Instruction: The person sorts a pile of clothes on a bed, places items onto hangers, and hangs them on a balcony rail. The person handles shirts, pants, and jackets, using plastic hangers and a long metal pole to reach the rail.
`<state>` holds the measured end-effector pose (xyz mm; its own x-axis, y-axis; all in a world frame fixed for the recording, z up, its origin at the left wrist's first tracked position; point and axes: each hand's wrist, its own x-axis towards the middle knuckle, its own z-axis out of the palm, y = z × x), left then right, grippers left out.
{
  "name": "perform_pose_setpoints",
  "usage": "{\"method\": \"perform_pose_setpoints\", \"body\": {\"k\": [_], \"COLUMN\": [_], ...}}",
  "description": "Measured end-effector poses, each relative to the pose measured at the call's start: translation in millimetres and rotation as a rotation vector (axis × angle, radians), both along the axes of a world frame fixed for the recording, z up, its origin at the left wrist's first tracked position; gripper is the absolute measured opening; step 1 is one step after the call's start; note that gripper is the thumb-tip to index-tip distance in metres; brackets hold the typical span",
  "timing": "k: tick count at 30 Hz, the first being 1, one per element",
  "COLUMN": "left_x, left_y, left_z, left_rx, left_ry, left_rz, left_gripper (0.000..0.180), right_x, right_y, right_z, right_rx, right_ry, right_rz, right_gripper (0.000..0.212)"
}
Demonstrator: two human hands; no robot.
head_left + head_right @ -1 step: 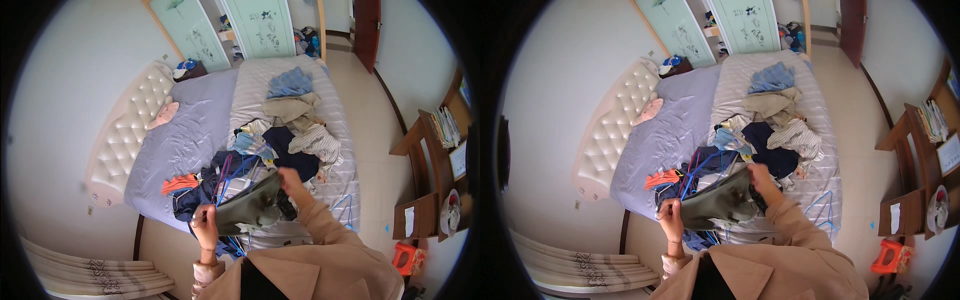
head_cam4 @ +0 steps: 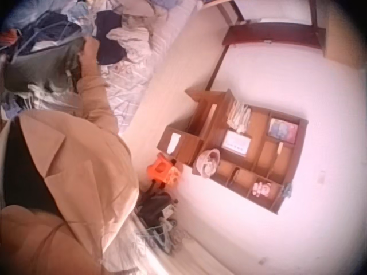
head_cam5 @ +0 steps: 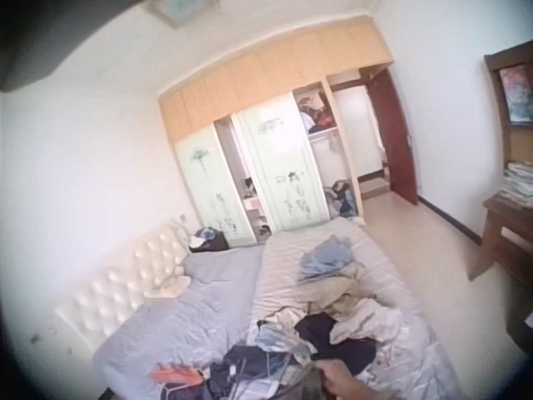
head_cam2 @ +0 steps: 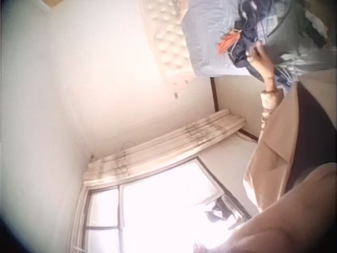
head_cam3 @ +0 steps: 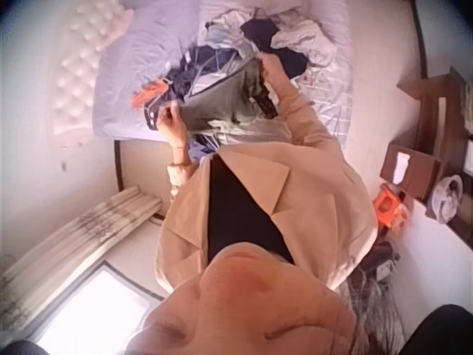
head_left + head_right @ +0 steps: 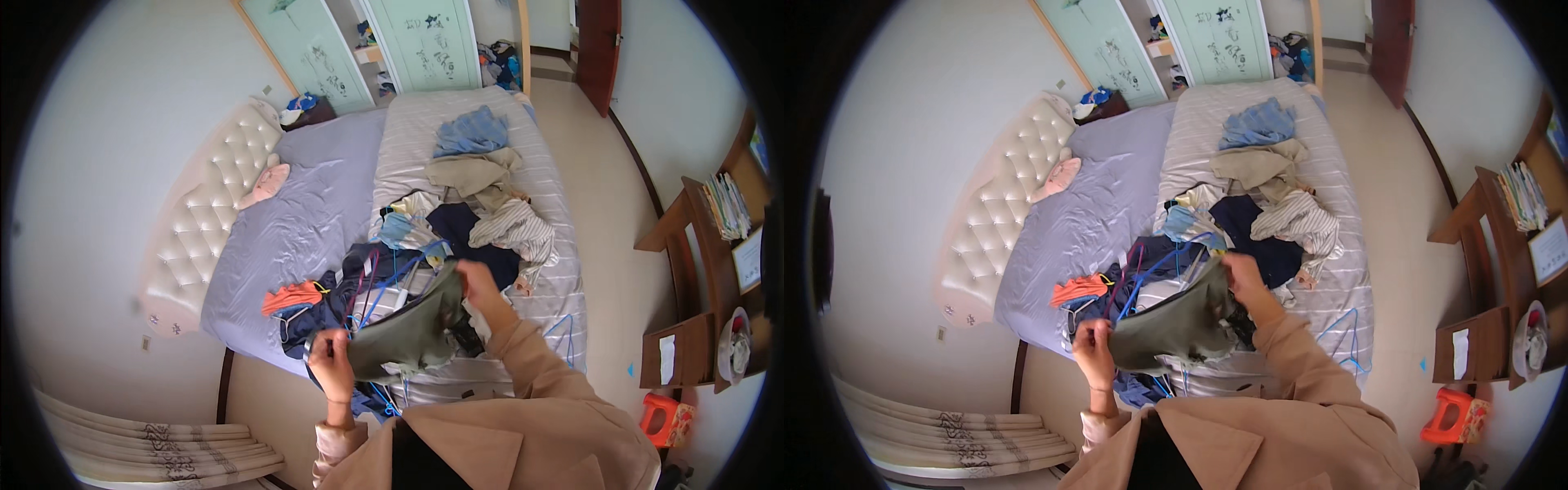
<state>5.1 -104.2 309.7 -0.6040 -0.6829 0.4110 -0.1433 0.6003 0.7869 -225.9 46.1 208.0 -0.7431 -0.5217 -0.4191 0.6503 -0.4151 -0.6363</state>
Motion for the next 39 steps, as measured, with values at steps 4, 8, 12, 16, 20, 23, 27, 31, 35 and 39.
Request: {"method": "perform_pose_setpoints", "body": {"k": [4, 8, 12, 16, 20, 23, 27, 31, 35, 39], "left_x": [-13, -48, -65, -29, -53, -21, 7, 46, 36, 42], "left_y": [-6, 14, 15, -21, -7, -3, 2, 8, 14, 16], "left_z": [-10, -32, -62, -82, -67, -63, -80, -88, -100, -102], "left_rx": [0.343, 0.304, 0.252, 0.450, 0.689, 0.732, 0.781, 0.879, 0.902, 0.848], "left_ry": [0.138, 0.115, -0.034, 0.139, 0.184, 0.205, 0.064, -0.035, -0.045, -0.066], "left_rz": [-0.081, -0.212, -0.133, 0.082, -0.052, -0.027, -0.049, 0.066, 0.070, 0.129], "left_gripper": [0.015, 0.019, 0.025, 0.023, 0.022, 0.022, 0.022, 0.019, 0.016, 0.019], "right_x": [-17, -21, -77, -77, -153, -163, -76, -4, -57, -104], "right_y": [3, 5, 22, 4, 1, -4, 53, 68, 49, 34], "right_z": [42, 33, 6, 81, -2, -33, -181, -196, -199, -206], "right_rx": [0.090, 0.023, -0.075, -0.214, 0.787, 0.884, 0.998, 0.808, 1.246, 1.613], "right_ry": [0.393, 0.164, 0.290, 0.289, 0.887, 1.253, 1.523, 1.372, 1.196, 1.509], "right_rz": [-0.049, 0.197, -0.118, 0.079, 0.396, -0.089, 1.050, 1.080, 0.182, 0.036], "right_gripper": [0.019, 0.021, 0.024, 0.027, 0.018, 0.012, 0.013, 0.014, 0.025, 0.048]}}
